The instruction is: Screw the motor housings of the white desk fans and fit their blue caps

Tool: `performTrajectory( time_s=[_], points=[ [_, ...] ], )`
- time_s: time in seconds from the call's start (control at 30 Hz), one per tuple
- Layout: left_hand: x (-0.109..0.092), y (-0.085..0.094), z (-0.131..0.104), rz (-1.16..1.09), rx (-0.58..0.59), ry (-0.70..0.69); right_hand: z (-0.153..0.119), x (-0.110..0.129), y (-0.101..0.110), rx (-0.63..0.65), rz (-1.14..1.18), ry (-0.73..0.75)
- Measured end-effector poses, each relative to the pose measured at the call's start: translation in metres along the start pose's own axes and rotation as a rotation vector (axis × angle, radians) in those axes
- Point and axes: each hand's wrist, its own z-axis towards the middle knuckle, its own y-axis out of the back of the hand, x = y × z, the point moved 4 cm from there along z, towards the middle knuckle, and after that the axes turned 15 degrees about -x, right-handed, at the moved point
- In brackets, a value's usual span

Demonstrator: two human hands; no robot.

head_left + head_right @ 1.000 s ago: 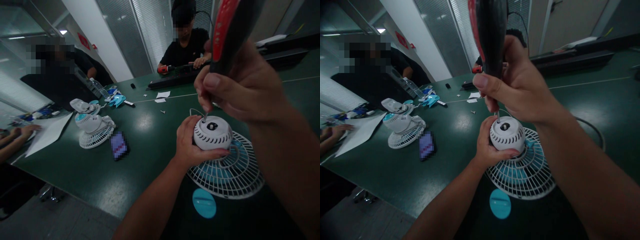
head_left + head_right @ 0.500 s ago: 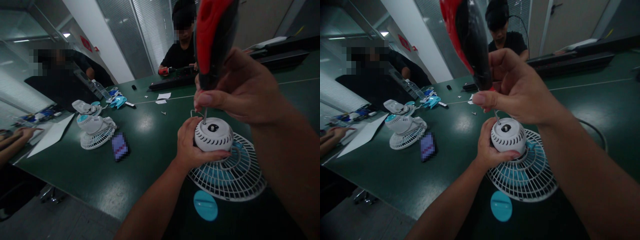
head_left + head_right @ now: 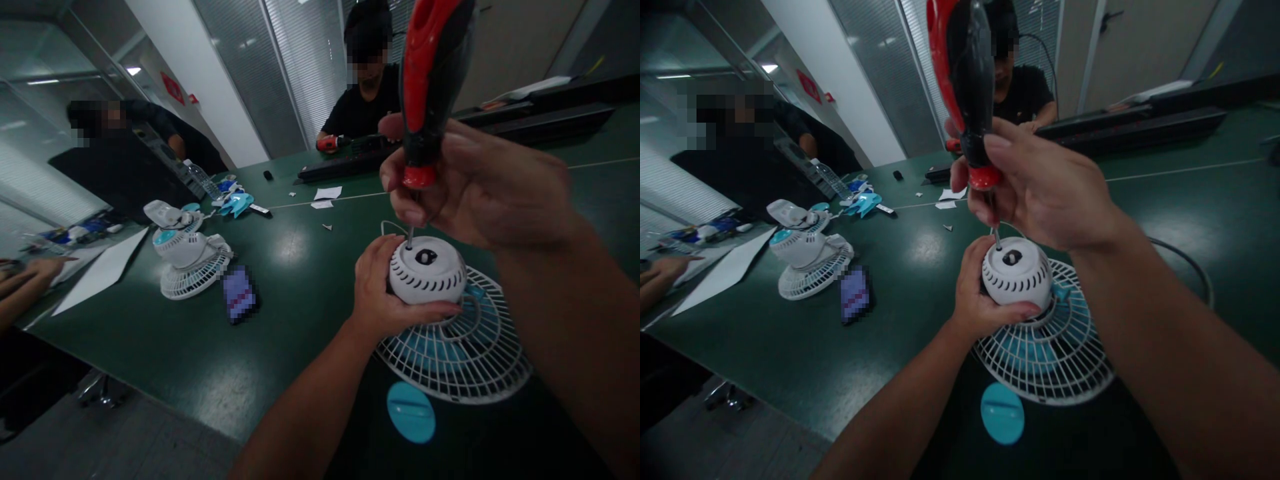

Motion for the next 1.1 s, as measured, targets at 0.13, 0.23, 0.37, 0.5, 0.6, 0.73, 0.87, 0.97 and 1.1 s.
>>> performTrajectory(
  time_s=[0.13, 0.23, 0.37, 0.5, 0.6, 0.73, 0.87, 0.97, 1.1],
  points=[
    [0.0013, 0.0001, -0.0011, 0.002, -0.002, 0.022, -0.0015, 0.0042, 0.0004, -0.024, -0.086, 0.102],
    [0.0006, 0.0002, -0.0022, 0.024, -0.015, 0.017, -0.0013, 0.0058, -0.0011, -0.072, -0.14, 0.231],
    [-0.0006, 0.0, -0.0031, 0.05, -0.025, -0.003, 0.0013, 0.0056, -0.0002, -0.111, -0.175, 0.332],
    [-0.001, 0.0005, -0.0016, 0.048, -0.018, 0.006, 0.0013, 0.0033, 0.0005, -0.117, -0.201, 0.281],
    [-0.0005, 0.0012, -0.0006, 0.025, -0.008, 0.007, -0.0006, 0.0024, -0.0032, -0.079, -0.055, 0.208],
    [0.0013, 0.0009, -0.0019, 0.005, 0.012, 0.005, 0.0, 0.0028, -0.0047, -0.099, 0.126, 0.12],
    [0.0021, -0.0002, -0.0034, 0.009, 0.02, 0.037, 0.0016, 0.0037, -0.0034, -0.108, 0.084, 0.09],
    [0.001, 0.0001, -0.0028, 0.021, 0.009, 0.045, 0.0016, 0.005, -0.0015, -0.144, -0.037, 0.174],
    [0.0001, 0.0008, -0.0019, 0.028, -0.006, 0.035, 0.0017, 0.0042, -0.0011, -0.181, -0.066, 0.298]
  ],
)
